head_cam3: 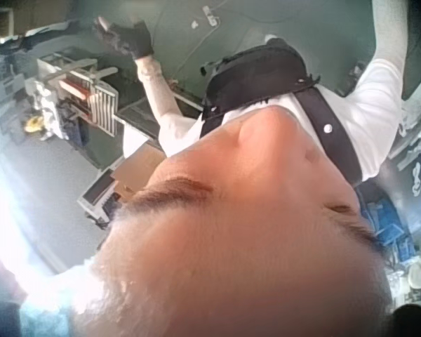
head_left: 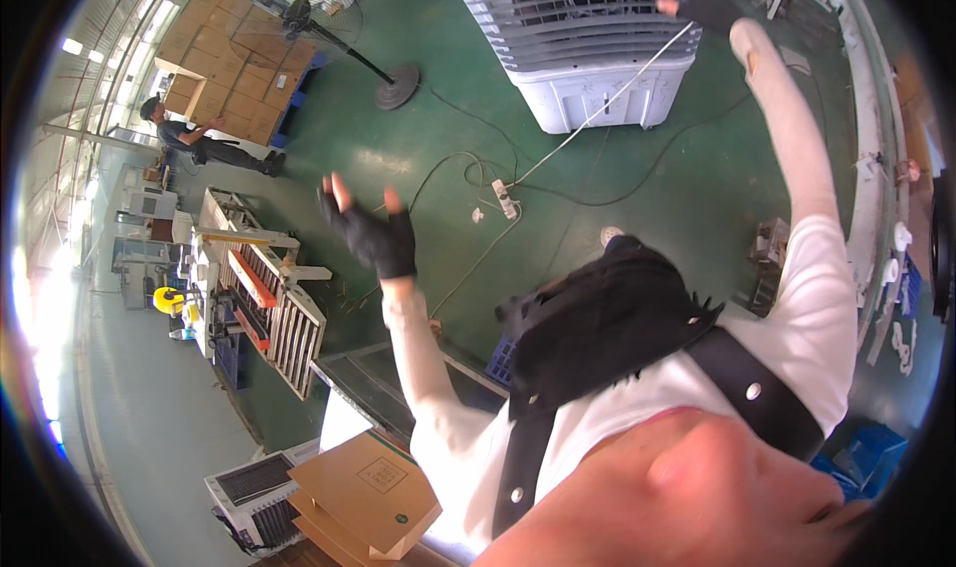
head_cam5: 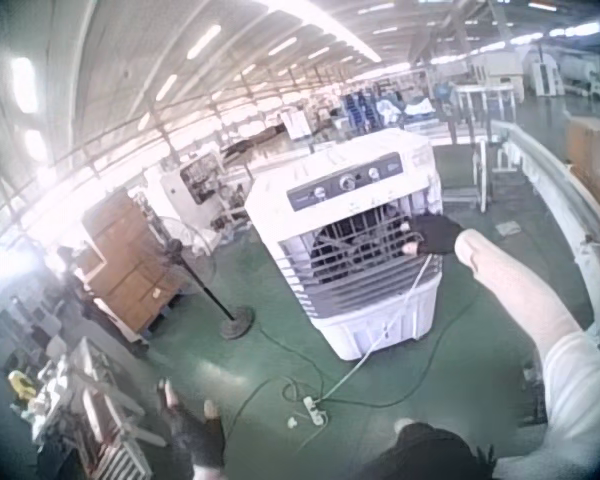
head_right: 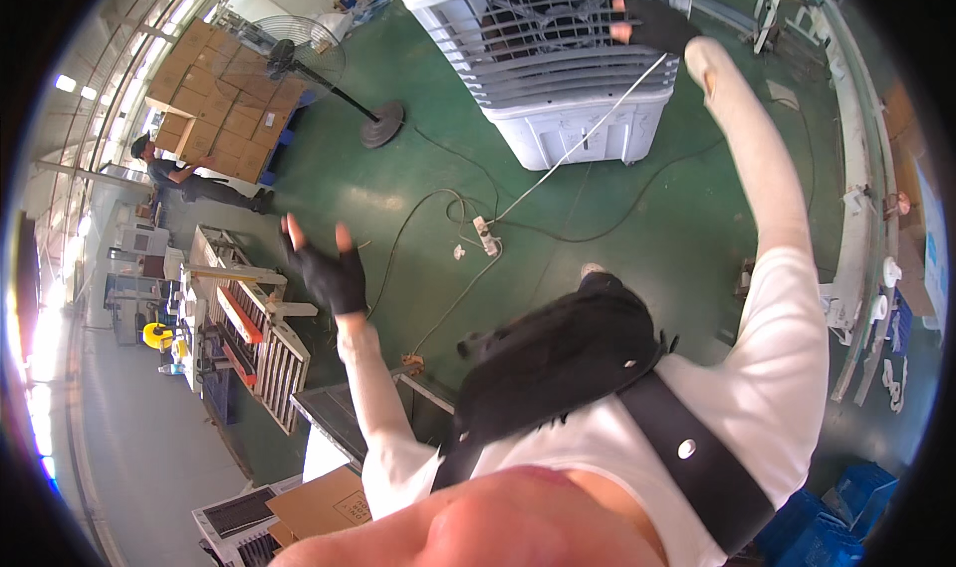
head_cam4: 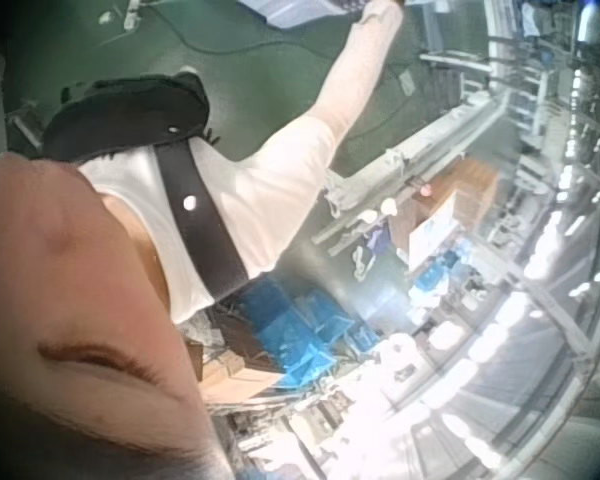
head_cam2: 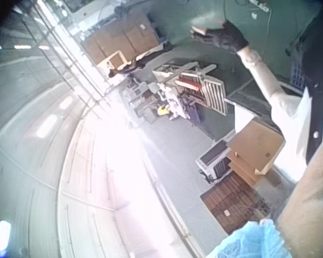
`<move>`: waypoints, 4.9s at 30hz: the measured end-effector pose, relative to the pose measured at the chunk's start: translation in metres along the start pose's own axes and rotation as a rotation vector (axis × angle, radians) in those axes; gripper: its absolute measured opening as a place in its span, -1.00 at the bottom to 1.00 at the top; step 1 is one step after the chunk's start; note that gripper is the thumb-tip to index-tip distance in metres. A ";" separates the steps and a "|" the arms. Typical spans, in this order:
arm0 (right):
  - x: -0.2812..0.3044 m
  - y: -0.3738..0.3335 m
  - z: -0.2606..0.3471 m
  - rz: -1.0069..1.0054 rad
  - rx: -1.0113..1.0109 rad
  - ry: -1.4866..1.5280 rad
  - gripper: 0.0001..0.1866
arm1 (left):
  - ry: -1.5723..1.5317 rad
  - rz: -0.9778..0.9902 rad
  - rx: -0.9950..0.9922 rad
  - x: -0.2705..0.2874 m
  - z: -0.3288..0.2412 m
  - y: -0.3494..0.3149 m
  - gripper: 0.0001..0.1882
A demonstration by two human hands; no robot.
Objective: The person assembles a cardboard box and packs multiple cylindrical cans into it from a nearby table. The person then closes the box flaps and places the filled box onto a stack of other boxes.
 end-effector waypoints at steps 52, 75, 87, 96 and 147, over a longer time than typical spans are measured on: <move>0.050 0.227 -0.066 -0.843 0.008 -0.343 -0.40 | -0.143 -0.280 -0.551 -0.420 -0.098 0.332 -0.33; -0.209 0.144 -0.115 -0.420 0.259 -0.011 -0.46 | -0.097 0.967 0.813 -0.369 -0.029 -0.417 -0.33; -0.425 -0.409 0.295 1.402 1.513 0.393 -0.52 | 1.275 -0.165 2.626 0.289 -0.546 -0.757 -0.73; -0.485 -0.628 0.510 1.526 1.625 -0.230 -0.58 | 1.294 -0.810 2.231 0.257 -0.509 -0.764 -0.24; 0.011 -1.208 0.765 2.161 1.555 -0.138 -0.59 | 0.596 -0.934 2.076 0.833 -0.831 -0.821 -0.49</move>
Point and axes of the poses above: each hand's wrist, its own y-axis towards the middle knuckle, its own x-axis out of the back of the hand, z = x × y, the point moved 10 cm from there along y, towards the middle knuckle, and after that the axes turned 11 degrees about -x, right-handed, at the moved point
